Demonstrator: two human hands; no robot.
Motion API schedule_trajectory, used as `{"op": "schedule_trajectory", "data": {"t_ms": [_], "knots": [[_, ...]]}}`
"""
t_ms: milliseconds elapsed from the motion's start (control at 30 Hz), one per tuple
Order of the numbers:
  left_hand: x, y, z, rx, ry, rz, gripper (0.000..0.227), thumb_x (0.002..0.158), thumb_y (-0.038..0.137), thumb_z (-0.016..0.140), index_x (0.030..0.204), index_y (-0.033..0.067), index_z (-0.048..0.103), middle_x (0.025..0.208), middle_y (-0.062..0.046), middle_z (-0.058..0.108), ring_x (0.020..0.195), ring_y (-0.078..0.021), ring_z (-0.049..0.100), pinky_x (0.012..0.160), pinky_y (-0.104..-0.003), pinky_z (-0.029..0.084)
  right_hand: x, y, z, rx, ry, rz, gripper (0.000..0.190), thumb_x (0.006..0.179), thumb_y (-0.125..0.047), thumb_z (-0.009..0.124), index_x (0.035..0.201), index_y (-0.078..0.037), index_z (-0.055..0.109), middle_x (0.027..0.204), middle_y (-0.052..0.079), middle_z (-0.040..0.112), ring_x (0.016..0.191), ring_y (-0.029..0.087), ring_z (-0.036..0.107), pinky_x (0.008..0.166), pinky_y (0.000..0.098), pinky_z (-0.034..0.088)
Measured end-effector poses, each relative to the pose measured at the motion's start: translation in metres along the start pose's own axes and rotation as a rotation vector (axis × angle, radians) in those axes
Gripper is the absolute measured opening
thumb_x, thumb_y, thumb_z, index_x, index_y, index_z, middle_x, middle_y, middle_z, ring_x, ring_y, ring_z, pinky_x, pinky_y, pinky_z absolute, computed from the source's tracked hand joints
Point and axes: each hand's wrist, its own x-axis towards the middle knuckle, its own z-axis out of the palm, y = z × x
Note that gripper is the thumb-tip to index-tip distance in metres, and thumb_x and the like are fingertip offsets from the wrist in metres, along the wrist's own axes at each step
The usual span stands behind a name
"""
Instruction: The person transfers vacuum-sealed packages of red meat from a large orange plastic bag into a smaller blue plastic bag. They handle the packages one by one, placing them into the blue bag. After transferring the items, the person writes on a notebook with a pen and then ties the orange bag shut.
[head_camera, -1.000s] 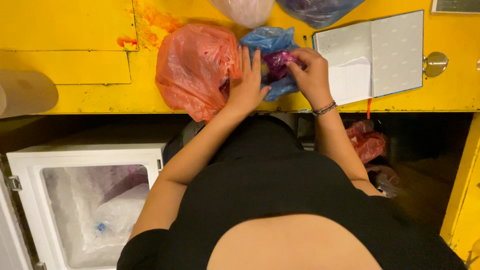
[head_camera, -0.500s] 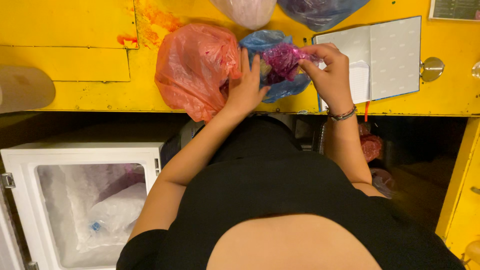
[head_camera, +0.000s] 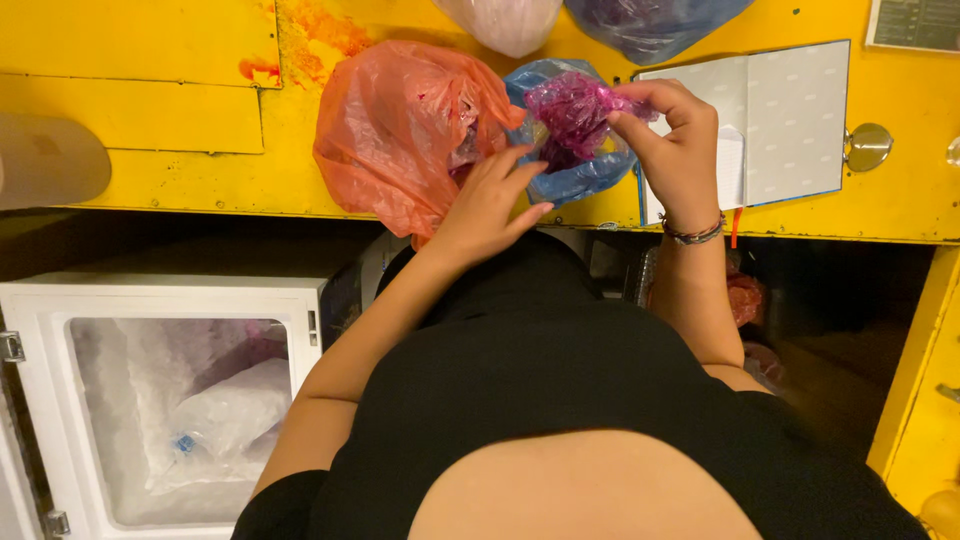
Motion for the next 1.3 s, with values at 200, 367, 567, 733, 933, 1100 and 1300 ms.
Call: {"op": "schedule_trajectory", "data": {"t_ms": [200,367,567,733,933,1100,1300], "knots": [[-0.025,0.002,-0.026,-0.028,-0.041,-0.152,0.040,0.097,0.032,0.070,0.127,0.0046,0.064,0.128,-0.015,0.065,0.115,-0.0384,0.062,0.100,-0.047,0.048,0.005,-0.002,0.009,-0.013,-0.044,-0.021,0.018,0.096,-0.001,0.077,0.113,0.003,0.074,0.106,0.007,0.071,0.098,0.012,0.062,0.089,0.0258,0.050],[-0.039,-0.004,-0.037,0.279,-0.034,-0.142,0.052,0.089,0.032,0.076,0.125,-0.0027,0.064,0.120,-0.023,0.063,0.109,-0.0463,0.058,0.094,-0.053,0.046,0.009,-0.011,0.018,0.006,-0.081,-0.067,0.018,0.096,0.000,0.077,0.114,0.003,0.074,0.108,0.007,0.071,0.099,0.013,0.063,0.091,0.0261,0.050],[-0.041,0.009,-0.053,0.263,-0.021,-0.245,0.038,0.086,0.028,0.079,0.100,-0.0057,0.069,0.113,-0.025,0.062,0.108,-0.0458,0.057,0.095,-0.051,0.047,0.013,-0.027,0.025,0.075,-0.151,-0.081,0.019,0.096,0.002,0.075,0.114,0.003,0.073,0.108,0.008,0.070,0.098,0.014,0.063,0.090,0.0273,0.050],[-0.036,0.012,-0.073,0.253,0.119,-0.168,0.032,0.088,0.023,0.080,0.090,-0.0080,0.072,0.119,-0.025,0.063,0.112,-0.0452,0.057,0.099,-0.050,0.046,0.016,-0.034,0.031,0.051,-0.222,-0.150,0.020,0.095,0.003,0.075,0.115,0.003,0.072,0.110,0.010,0.071,0.102,0.017,0.065,0.093,0.0285,0.051],[-0.031,0.012,-0.095,0.260,0.187,-0.085,0.030,0.094,0.017,0.077,0.076,-0.0062,0.071,0.139,-0.028,0.059,0.132,-0.0464,0.053,0.115,-0.051,0.040,0.015,-0.045,0.043,-0.024,-0.311,-0.219,0.020,0.094,0.000,0.076,0.114,0.001,0.074,0.112,0.010,0.075,0.101,0.021,0.066,0.092,0.0315,0.051],[-0.029,0.008,-0.105,0.234,0.216,-0.075,0.023,0.095,0.008,0.071,0.080,-0.0096,0.070,0.143,-0.028,0.056,0.141,-0.0462,0.049,0.123,-0.052,0.036,0.014,-0.045,0.062,-0.014,-0.357,-0.272,0.019,0.094,-0.003,0.077,0.113,-0.002,0.074,0.112,0.011,0.074,0.102,0.022,0.068,0.091,0.0313,0.053],[-0.028,0.008,-0.122,0.194,0.237,-0.024,0.021,0.093,0.003,0.071,0.078,-0.0118,0.065,0.151,-0.027,0.053,0.147,-0.0459,0.046,0.125,-0.051,0.035,0.016,-0.042,0.088,-0.061,-0.411,-0.199,0.019,0.091,-0.005,0.076,0.110,-0.004,0.074,0.106,0.008,0.075,0.087,0.021,0.066,0.076,0.0319,0.052]]}}
